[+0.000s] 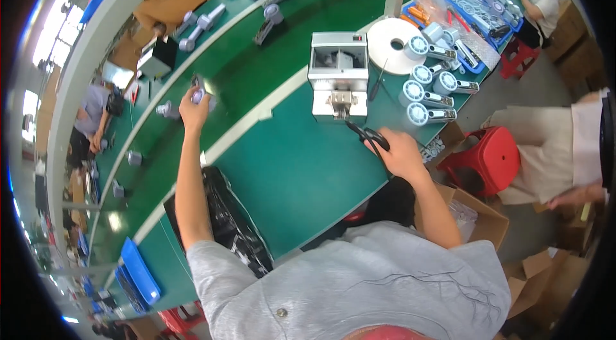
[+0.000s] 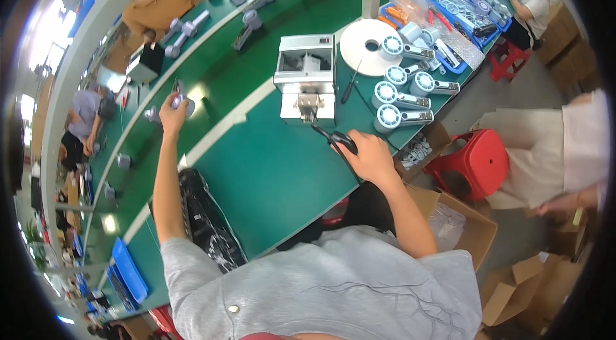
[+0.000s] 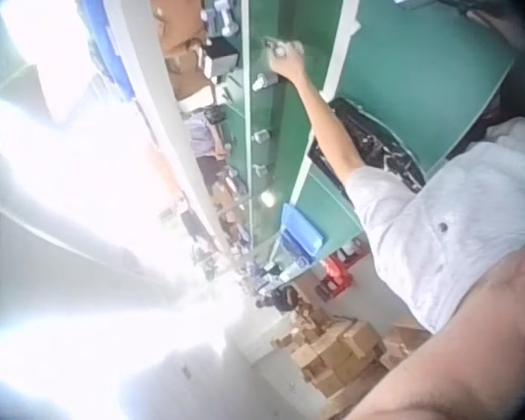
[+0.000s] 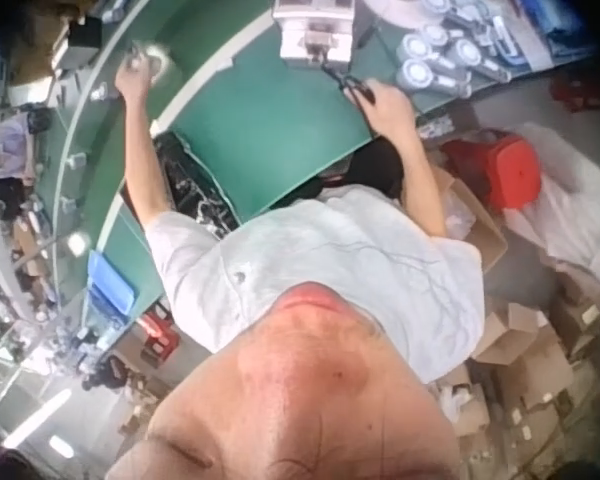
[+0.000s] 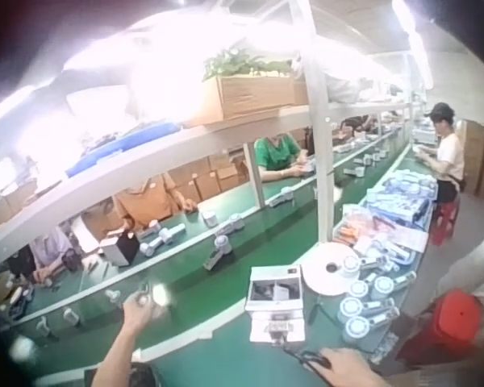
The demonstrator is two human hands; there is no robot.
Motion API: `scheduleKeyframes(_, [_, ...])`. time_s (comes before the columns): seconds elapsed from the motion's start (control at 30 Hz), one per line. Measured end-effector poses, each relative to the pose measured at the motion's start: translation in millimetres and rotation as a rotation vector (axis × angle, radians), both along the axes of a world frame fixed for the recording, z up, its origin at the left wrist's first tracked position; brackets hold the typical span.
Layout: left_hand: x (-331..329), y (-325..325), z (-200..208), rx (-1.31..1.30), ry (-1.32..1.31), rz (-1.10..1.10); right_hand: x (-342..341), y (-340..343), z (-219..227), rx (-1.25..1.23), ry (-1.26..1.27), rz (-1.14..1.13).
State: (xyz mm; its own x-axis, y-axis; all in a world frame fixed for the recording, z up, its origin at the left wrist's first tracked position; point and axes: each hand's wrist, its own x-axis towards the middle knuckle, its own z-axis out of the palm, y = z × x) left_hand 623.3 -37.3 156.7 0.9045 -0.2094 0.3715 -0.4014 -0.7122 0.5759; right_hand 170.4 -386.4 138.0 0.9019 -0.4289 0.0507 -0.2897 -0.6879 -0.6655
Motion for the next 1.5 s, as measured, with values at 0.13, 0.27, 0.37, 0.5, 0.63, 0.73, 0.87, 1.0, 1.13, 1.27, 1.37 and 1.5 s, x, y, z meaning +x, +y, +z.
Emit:
scheduleKeyframes(0.13, [-130, 3, 34, -0.056, 0.039, -0.306, 1, 2, -4, -0.067, -0.032, 0.043])
scheduleKeyframes(0.27, [-246, -5, 53, 0.020, 0.166, -0.638, 2, 0, -9, -0.013, -0.089, 0.075])
scheduleKeyframes(0.37, [-302, -15, 52, 0.100, 0.267, -0.824, 0, -3, -13, -0.021, -0.112, 0.092])
scheduleKeyframes(0.5, [-326, -24, 44, 0.260, 0.384, -0.949, -4, -5, -16, 0.017, -0.152, 0.075])
scheduleKeyframes(0.63, [-318, -29, 37, 0.399, 0.300, -0.895, -5, -1, -15, -0.010, -0.165, 0.095])
scheduleKeyframes(0.73, [-322, -32, 30, 0.554, 0.092, -0.801, -3, 1, -12, -0.027, -0.111, 0.063])
scheduleKeyframes(0.87, [-338, -35, 24, 0.296, 0.313, -0.646, -2, 4, -9, 0.005, -0.125, 0.064])
scheduleKeyframes(1.0, [-365, -48, 11, 0.220, 0.094, -0.340, -1, 3, -7, 0.035, -0.104, 0.063])
scheduleKeyframes(1.13, [-384, -54, -10, 0.185, 0.040, -0.152, 2, 0, -7, 0.086, -0.062, 0.071])
scheduleKeyframes(1.27, [-386, -51, -26, 0.212, 0.024, -0.137, 5, -5, -6, 0.119, -0.038, 0.092])
scheduleKeyframes(1.37, [-383, -52, -28, 0.233, -0.014, -0.144, 7, -8, -5, 0.164, -0.011, 0.088])
scheduleKeyframes(1.5, [-374, -60, -22, 0.278, -0.016, -0.145, 7, -8, -5, 0.170, 0.013, 0.071])
